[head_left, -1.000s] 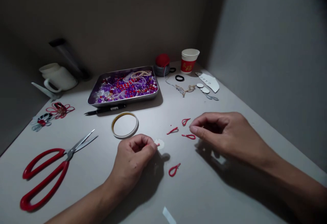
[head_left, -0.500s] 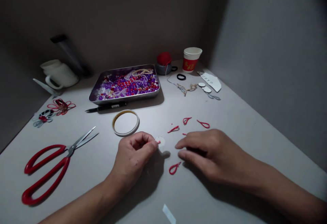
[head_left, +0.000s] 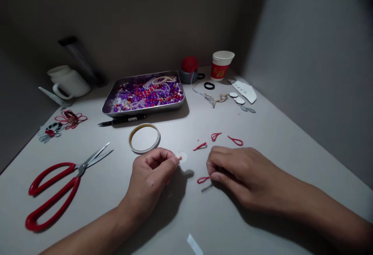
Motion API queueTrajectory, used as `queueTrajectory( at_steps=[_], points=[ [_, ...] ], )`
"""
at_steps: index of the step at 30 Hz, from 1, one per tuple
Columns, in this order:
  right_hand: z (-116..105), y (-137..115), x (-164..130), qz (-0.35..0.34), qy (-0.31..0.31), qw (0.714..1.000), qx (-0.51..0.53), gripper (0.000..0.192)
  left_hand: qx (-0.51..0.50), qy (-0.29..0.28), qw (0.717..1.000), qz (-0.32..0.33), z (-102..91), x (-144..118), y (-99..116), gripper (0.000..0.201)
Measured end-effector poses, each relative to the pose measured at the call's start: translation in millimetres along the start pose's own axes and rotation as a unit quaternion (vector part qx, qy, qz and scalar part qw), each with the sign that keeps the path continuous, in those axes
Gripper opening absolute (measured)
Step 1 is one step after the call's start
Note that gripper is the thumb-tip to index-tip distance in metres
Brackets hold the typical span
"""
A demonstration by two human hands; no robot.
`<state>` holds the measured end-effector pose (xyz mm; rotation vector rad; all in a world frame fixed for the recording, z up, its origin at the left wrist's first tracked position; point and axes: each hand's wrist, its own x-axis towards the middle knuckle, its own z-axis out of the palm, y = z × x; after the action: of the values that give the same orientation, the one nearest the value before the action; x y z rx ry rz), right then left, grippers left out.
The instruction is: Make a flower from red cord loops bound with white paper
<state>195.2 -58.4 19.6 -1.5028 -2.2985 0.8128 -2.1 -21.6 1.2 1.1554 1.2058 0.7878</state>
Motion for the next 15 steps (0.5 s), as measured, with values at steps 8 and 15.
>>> queueTrajectory(
  at_steps=[8, 15],
  points=[
    [15, 4, 7, 0.102, 0.174, 0.905, 0.374, 0.010, -0.107, 0.031, 0.994, 0.009, -4.0, 2, -5, 0.015],
    [29, -6, 4, 0.026, 0.099, 0.931, 0.350, 0.009, -0.169, 0.059, 0.984, -0.009, -0.8, 5, 0, 0.011]
  ],
)
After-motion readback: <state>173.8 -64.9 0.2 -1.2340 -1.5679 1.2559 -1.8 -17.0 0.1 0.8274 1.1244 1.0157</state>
